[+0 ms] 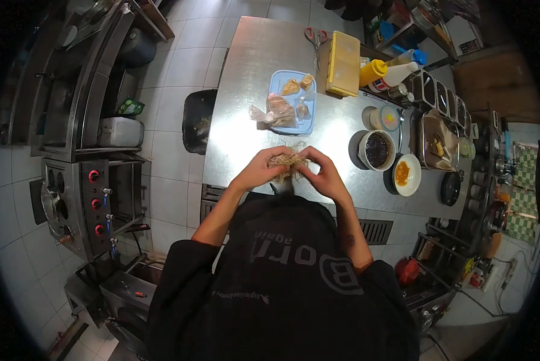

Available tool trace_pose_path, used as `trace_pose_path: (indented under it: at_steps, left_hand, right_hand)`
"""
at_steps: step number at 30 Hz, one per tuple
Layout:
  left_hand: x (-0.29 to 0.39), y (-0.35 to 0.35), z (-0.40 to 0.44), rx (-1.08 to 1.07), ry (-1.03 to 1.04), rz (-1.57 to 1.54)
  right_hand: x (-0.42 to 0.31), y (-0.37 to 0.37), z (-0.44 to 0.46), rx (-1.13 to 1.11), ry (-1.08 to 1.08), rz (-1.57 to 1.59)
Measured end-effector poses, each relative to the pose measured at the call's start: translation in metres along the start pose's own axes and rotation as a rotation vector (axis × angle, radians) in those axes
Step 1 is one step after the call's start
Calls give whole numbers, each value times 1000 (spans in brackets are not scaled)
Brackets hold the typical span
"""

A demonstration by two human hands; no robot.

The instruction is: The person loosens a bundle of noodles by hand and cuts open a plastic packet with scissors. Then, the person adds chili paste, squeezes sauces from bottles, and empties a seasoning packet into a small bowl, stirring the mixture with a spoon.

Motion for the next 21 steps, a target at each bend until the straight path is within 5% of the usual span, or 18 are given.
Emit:
trace_pose_path:
  at_steps: [5,8,10,14,16,21]
  left_hand:
    - [-18,-24,-11,0,54,208]
    - [-33,-27,-17,14,-135,159]
    - [-28,-19,-18,65,-199,-195]
    - [-6,-6,-6,6,-120,-232]
    - [-9,-8,-4,-66,-92,15]
    - [-51,-33,-20,-71,-114,34]
  right_hand:
    - [-12,-28,-3,166,115,331]
    - [-9,-26,-5,97,205,311]
    - [-20,-19,-5,79,226,133]
    - [-13,4,1,8,66,-159]
    - [-25,-6,0,126,-51,-25]
    - [-19,-40,-5,154,55,460]
Point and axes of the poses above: each hand's wrist, its own z-axis towards the middle knuckle, its own y-axis out of the palm, x = y × z, the point moved 10 cm from there along z, towards the middle knuckle, and after that the axes turned 10 degrees about y, right-handed, at the moved point
